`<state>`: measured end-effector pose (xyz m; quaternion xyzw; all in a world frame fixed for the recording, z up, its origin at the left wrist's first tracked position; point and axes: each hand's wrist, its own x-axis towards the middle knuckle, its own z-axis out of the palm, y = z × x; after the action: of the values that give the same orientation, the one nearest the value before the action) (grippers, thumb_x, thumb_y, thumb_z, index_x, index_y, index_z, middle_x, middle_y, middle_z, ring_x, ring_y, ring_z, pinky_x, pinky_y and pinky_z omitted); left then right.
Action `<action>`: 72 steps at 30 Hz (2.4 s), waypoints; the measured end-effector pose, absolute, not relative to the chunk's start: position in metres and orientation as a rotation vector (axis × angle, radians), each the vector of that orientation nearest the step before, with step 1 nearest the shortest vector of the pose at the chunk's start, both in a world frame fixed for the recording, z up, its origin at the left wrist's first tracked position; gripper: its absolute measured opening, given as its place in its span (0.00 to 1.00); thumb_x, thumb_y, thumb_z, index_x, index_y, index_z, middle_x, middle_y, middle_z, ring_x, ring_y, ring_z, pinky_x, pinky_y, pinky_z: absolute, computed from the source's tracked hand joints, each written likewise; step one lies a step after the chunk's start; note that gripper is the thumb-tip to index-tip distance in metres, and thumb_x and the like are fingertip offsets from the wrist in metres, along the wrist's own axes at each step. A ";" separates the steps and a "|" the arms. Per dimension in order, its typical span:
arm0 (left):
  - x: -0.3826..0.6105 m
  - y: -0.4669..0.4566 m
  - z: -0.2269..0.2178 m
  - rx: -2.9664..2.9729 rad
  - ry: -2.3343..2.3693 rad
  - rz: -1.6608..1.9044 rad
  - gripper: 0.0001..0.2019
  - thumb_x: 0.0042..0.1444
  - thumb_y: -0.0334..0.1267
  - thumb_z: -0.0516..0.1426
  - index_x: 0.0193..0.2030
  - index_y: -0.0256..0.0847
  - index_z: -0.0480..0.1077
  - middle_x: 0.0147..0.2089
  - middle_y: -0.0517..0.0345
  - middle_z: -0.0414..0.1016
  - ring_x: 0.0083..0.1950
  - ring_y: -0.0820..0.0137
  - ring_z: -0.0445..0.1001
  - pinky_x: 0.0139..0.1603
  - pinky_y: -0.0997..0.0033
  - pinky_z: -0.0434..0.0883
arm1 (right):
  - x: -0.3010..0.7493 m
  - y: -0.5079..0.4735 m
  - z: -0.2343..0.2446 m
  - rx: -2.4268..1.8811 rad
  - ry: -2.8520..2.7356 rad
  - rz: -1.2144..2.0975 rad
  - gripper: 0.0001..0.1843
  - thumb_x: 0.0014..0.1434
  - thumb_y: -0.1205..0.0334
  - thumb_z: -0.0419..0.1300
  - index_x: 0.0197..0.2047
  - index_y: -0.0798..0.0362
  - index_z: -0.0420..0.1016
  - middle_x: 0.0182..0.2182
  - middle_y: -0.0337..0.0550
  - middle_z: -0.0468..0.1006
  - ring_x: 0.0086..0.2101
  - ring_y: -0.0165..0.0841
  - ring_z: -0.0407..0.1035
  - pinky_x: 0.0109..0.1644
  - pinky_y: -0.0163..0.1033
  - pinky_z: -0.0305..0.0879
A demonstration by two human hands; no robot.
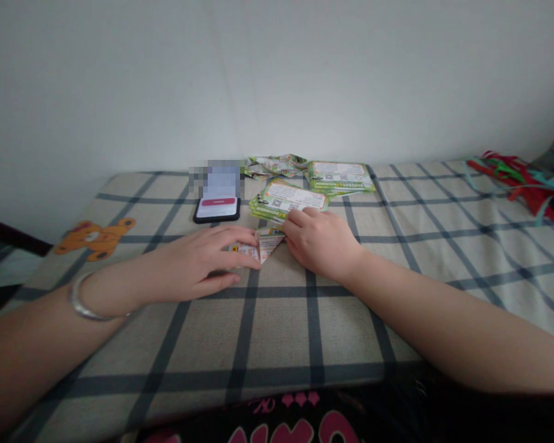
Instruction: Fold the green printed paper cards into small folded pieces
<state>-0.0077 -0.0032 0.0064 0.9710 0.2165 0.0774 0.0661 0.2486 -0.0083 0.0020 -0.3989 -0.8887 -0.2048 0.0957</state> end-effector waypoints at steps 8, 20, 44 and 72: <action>-0.010 0.002 0.005 2.935 0.505 0.378 0.13 0.63 0.33 0.52 0.50 0.44 0.73 0.52 0.50 0.69 0.56 0.63 0.68 0.58 0.57 0.68 | 0.253 -0.002 0.003 -0.947 -2.645 -0.587 0.13 0.68 0.60 0.50 0.47 0.52 0.75 0.42 0.45 0.79 0.42 0.36 0.67 0.38 0.40 0.57; -0.011 0.002 0.005 2.946 0.473 0.495 0.13 0.62 0.32 0.52 0.47 0.43 0.76 0.53 0.52 0.74 0.56 0.65 0.71 0.58 0.59 0.70 | 0.257 0.005 0.007 -0.903 -2.683 -0.522 0.12 0.67 0.62 0.53 0.44 0.49 0.78 0.42 0.42 0.80 0.42 0.36 0.67 0.39 0.39 0.58; 0.000 -0.009 0.005 3.342 0.703 0.525 0.12 0.65 0.39 0.52 0.38 0.39 0.75 0.35 0.58 0.79 0.39 0.66 0.74 0.45 0.61 0.68 | 0.243 -0.010 0.008 -0.629 -2.609 -0.264 0.13 0.66 0.60 0.53 0.36 0.55 0.77 0.32 0.45 0.78 0.36 0.35 0.70 0.40 0.39 0.66; -0.001 -0.012 0.004 3.273 0.845 0.705 0.03 0.55 0.28 0.57 0.35 0.39 0.70 0.39 0.56 0.74 0.39 0.64 0.73 0.36 0.66 0.71 | 0.248 0.001 0.002 -0.766 -2.522 -0.091 0.10 0.59 0.61 0.62 0.43 0.54 0.76 0.41 0.46 0.77 0.42 0.38 0.69 0.46 0.43 0.68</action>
<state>-0.0011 -0.0117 0.0044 0.9364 0.2418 0.2017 -0.1549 0.2480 0.0006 0.0024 -0.2814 -0.9260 -0.0332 0.2493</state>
